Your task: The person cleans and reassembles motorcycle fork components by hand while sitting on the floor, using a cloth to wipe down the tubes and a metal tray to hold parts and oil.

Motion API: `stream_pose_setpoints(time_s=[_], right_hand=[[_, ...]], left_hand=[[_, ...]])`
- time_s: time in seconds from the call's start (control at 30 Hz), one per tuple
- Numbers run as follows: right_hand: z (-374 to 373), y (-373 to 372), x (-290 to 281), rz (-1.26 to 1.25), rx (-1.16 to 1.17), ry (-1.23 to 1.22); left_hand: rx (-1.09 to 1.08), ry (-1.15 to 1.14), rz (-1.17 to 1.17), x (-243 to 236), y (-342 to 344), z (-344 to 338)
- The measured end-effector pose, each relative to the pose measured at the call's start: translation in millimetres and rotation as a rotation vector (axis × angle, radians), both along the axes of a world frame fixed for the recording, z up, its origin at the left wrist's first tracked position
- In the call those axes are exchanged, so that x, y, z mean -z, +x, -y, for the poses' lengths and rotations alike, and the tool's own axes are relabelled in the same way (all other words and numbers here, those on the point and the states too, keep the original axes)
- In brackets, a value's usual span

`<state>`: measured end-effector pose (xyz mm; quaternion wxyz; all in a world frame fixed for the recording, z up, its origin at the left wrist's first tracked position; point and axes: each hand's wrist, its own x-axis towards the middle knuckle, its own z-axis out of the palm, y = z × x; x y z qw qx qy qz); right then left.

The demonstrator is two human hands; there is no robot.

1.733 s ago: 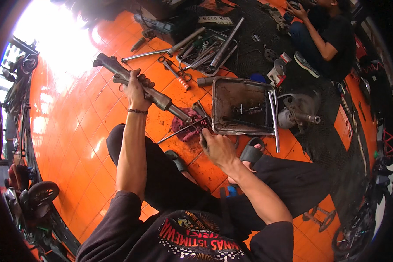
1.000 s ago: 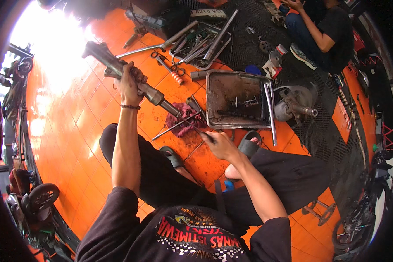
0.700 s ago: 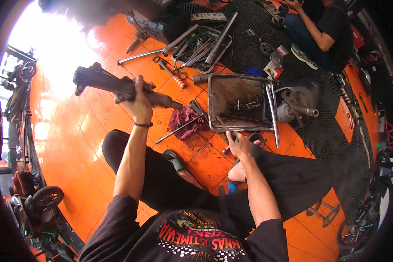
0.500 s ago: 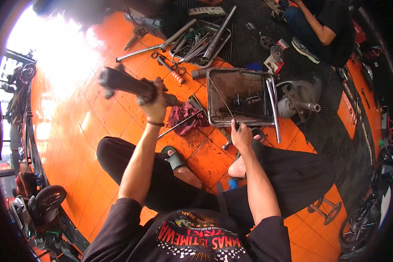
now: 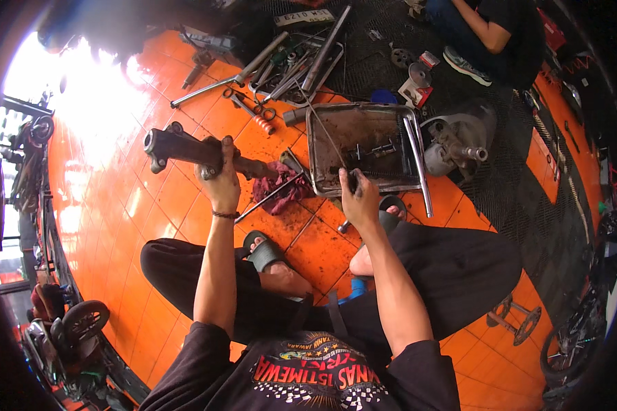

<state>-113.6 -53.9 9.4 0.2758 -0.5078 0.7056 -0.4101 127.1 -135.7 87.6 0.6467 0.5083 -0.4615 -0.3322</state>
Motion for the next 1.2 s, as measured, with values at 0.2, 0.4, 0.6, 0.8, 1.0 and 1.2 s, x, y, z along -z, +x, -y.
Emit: stream_pose_setpoints(time_s=[0.2, 0.4, 0.6, 0.8, 1.0, 1.2], right_hand=[[-2.2, 19.0, -11.9, 0.001, -0.043, -0.012], [-5.5, -2.9, 16.9, -0.19, 0.075, -0.185], [-0.9, 12.4, -8.9, -0.004, -0.054, 0.025], [-2.2, 15.9, -4.0, -0.181, -0.091, -0.125], [3.2, 5.2, -0.4, -0.021, -0.121, 0.085], [0.5, 28.5, -23.0, -0.048, -0.216, 0.094]], left_hand=[[-0.019, 0.164, 0.285, 144.3, 49.5, 14.6], [0.009, 0.223, 0.004, 45.1, 2.3, 5.1], [0.01, -0.038, 0.0, 46.9, 18.2, 2.4], [-0.087, 0.144, 0.242, 111.8, 21.7, 4.1], [-0.021, -0.011, -0.063, 40.5, 7.3, 1.6], [-0.066, 0.097, 0.149, 144.7, 37.3, 14.5]])
